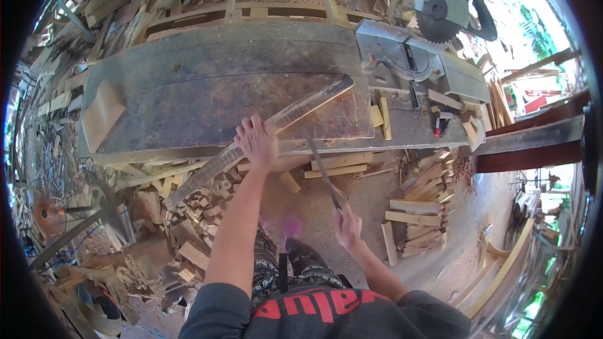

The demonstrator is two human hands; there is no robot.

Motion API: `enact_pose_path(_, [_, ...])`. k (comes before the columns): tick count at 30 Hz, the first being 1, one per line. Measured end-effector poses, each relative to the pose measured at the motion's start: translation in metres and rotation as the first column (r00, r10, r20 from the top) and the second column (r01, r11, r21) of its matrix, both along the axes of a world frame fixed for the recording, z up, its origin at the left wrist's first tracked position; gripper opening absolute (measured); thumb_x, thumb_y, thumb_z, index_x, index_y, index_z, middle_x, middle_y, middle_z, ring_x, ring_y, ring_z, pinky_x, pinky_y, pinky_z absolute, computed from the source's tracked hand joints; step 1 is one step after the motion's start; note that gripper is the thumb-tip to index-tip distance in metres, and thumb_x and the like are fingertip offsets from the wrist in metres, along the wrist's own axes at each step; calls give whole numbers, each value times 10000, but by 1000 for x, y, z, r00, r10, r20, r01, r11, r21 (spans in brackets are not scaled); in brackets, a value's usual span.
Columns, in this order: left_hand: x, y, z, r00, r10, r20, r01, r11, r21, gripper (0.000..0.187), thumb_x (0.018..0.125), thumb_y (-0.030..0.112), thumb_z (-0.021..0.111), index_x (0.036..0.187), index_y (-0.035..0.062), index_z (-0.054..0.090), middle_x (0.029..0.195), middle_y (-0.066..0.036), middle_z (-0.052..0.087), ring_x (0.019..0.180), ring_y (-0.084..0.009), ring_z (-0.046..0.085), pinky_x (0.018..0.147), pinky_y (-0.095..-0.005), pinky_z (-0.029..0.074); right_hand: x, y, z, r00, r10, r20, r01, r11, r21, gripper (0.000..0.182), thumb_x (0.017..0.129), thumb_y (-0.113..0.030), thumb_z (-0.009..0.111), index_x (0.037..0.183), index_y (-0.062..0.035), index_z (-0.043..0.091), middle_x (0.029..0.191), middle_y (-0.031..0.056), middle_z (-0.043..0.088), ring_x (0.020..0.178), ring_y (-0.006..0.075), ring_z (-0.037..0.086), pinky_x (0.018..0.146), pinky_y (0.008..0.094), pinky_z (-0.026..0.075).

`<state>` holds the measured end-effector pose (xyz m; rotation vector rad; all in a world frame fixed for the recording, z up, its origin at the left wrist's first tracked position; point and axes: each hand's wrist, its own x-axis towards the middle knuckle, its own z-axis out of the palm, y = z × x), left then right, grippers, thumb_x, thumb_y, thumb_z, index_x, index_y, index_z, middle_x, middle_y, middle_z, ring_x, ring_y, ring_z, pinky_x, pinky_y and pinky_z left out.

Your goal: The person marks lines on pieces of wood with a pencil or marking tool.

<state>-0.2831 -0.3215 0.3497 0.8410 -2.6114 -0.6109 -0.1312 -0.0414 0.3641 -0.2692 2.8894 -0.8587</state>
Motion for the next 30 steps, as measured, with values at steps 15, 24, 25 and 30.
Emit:
enact_pose_path(15, [-29,-3,3,961,225,160,-231,973,16,250,925,294,466,948,98,619,1041,-101,647,1033,-308,566,880,-468,408,-99,-126,-13,988,94,-125,-92,996,18,192,945,-275,517,961,-90,470,648,133,627,587,357,632,519,492,484])
enact_pose_path(24, [-28,0,9,964,191,187,-188,982,-33,233,880,248,512,1033,93,594,1060,-93,631,1028,-296,570,855,-446,420,-125,-145,-12,976,135,-172,-123,989,78,164,920,-226,519,1028,-103,520,718,148,657,620,360,654,546,501,498])
enact_pose_path(25, [-28,-1,10,964,194,184,-191,981,-37,233,880,248,512,1033,93,594,1060,-93,631,1028,-296,570,855,-446,420,-124,-142,-9,978,134,-159,-124,990,71,171,924,-237,515,1042,-114,529,721,141,660,634,358,653,565,497,497])
enact_pose_path(30, [-29,-1,13,953,152,261,-144,988,-50,237,873,250,524,1038,104,611,1074,-89,618,1038,-302,561,866,-446,423,-111,-123,-9,983,152,-107,-146,987,64,122,905,-192,514,957,-85,486,665,162,640,630,382,653,563,503,501])
